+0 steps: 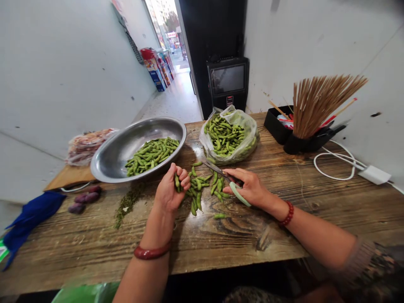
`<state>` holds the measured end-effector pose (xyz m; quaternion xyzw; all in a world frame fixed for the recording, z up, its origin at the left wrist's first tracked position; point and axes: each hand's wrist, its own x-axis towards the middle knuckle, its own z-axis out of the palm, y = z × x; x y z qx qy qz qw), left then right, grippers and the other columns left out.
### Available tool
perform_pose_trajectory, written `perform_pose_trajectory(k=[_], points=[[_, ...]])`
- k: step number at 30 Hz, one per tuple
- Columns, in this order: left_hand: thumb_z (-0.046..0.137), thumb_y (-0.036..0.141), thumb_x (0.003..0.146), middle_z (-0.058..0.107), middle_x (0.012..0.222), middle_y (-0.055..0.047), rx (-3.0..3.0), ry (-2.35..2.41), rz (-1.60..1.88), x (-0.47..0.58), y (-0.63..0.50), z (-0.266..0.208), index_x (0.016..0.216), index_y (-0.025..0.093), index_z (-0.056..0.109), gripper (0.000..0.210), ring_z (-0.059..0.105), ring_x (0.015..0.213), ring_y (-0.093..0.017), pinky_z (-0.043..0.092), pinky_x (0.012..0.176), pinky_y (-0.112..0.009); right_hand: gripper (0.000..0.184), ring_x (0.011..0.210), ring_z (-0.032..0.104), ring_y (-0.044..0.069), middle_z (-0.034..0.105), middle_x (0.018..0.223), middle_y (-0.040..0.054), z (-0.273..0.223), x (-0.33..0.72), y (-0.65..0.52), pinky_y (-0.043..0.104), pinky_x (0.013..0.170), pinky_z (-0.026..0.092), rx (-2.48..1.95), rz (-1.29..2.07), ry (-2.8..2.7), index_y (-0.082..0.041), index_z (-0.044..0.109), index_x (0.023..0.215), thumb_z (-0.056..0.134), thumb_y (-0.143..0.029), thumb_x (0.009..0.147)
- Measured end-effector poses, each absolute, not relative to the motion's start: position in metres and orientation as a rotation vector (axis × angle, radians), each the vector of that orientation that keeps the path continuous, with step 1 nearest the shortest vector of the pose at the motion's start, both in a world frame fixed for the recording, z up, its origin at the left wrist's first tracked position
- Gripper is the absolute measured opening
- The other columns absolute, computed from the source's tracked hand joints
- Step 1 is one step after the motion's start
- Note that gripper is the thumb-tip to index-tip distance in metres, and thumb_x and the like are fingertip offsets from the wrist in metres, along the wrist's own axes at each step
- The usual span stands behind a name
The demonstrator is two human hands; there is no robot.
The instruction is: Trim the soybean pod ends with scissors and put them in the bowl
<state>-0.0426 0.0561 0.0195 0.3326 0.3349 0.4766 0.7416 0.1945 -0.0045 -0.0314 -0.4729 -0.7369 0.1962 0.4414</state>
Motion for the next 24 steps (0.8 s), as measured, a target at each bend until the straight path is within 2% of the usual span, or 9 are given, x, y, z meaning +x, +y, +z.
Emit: perform_pose_trajectory(k=[3, 5, 8, 9, 11, 16, 19, 22, 24], points=[[0.070, 0.032, 0.075, 0.040, 0.051, 0.008, 1.031, 0.916, 1.003, -0.042, 0.054, 0.018, 0.071, 0.018, 0.051, 0.024, 0.036, 0.041, -0.006, 0.029, 0.037, -0.016, 0.046, 0.068, 0.053, 0.015, 0.058, 0.078, 0.0021, -0.030, 0.195, -0.005, 0.025, 0.062, 0.045, -1.177, 0.482, -1.837, -0.018, 0.062, 0.116, 0.071, -0.041, 0.077], [0.070, 0.029, 0.074, 0.047, 0.052, 0.007, 1.348, 1.065, 0.909, -0.044, 0.054, 0.016, 0.079, 0.018, 0.060, 0.016, 0.042, 0.045, -0.007, 0.033, 0.041, -0.017, 0.046, 0.068, 0.053, 0.014, 0.059, 0.079, 0.0022, -0.029, 0.195, -0.005, 0.025, 0.062, 0.045, -1.179, 0.485, -1.850, -0.017, 0.062, 0.117, 0.071, -0.040, 0.078], [0.068, 0.024, 0.072, 0.065, 0.071, -0.002, 1.856, 1.190, 0.745, -0.049, 0.058, 0.011, 0.079, 0.016, 0.069, 0.011, 0.059, 0.069, -0.014, 0.046, 0.066, -0.025, 0.046, 0.069, 0.053, 0.014, 0.060, 0.080, 0.0027, -0.028, 0.195, -0.005, 0.025, 0.063, 0.045, -1.179, 0.490, -1.855, -0.017, 0.061, 0.118, 0.071, -0.038, 0.078], [0.066, 0.022, 0.072, 0.068, 0.079, -0.004, 1.991, 1.206, 0.695, -0.051, 0.060, 0.008, 0.079, 0.016, 0.071, 0.011, 0.061, 0.077, -0.017, 0.046, 0.074, -0.028, 0.046, 0.069, 0.053, 0.014, 0.060, 0.081, 0.0029, -0.028, 0.195, -0.005, 0.025, 0.063, 0.045, -1.179, 0.489, -1.853, -0.017, 0.061, 0.118, 0.072, -0.038, 0.078], [0.061, 0.018, 0.073, 0.069, 0.086, -0.005, 2.170, 1.232, 0.589, -0.054, 0.063, 0.003, 0.085, 0.017, 0.073, 0.016, 0.062, 0.082, -0.020, 0.045, 0.080, -0.032, 0.046, 0.069, 0.053, 0.014, 0.060, 0.082, 0.0030, -0.028, 0.195, -0.005, 0.025, 0.064, 0.045, -1.180, 0.489, -1.847, -0.017, 0.061, 0.117, 0.072, -0.038, 0.078], [0.059, 0.010, 0.070, 0.068, 0.087, -0.005, 2.315, 1.149, 0.422, -0.055, 0.066, -0.008, 0.094, 0.020, 0.073, 0.029, 0.060, 0.081, -0.019, 0.044, 0.078, -0.030, 0.047, 0.069, 0.054, 0.014, 0.061, 0.082, 0.0028, -0.028, 0.195, -0.005, 0.025, 0.064, 0.045, -1.186, 0.514, -1.848, -0.017, 0.061, 0.118, 0.072, -0.038, 0.077], [0.063, 0.010, 0.069, 0.066, 0.081, -0.003, 2.268, 1.110, 0.571, -0.049, 0.064, -0.008, 0.085, 0.021, 0.073, 0.022, 0.058, 0.078, -0.018, 0.043, 0.075, -0.028, 0.047, 0.069, 0.054, 0.014, 0.060, 0.081, 0.0028, -0.027, 0.194, -0.006, 0.025, 0.063, 0.045, -1.181, 0.512, -1.845, -0.017, 0.062, 0.118, 0.072, -0.037, 0.077], [0.069, 0.018, 0.070, 0.064, 0.072, -0.003, 2.058, 1.118, 0.810, -0.043, 0.061, -0.002, 0.077, 0.020, 0.073, 0.008, 0.055, 0.071, -0.016, 0.042, 0.068, -0.025, 0.046, 0.070, 0.054, 0.014, 0.062, 0.083, 0.0038, -0.025, 0.194, -0.006, 0.026, 0.064, 0.046, -1.189, 0.525, -1.839, -0.017, 0.062, 0.117, 0.072, -0.038, 0.077], [0.071, 0.024, 0.071, 0.063, 0.069, -0.003, 1.843, 1.124, 0.875, -0.040, 0.057, 0.004, 0.078, 0.018, 0.072, 0.010, 0.052, 0.063, -0.014, 0.041, 0.060, -0.023, 0.046, 0.070, 0.055, 0.014, 0.063, 0.084, 0.0042, -0.024, 0.194, -0.006, 0.026, 0.064, 0.046, -1.200, 0.535, -1.831, -0.018, 0.062, 0.117, 0.072, -0.038, 0.077]])
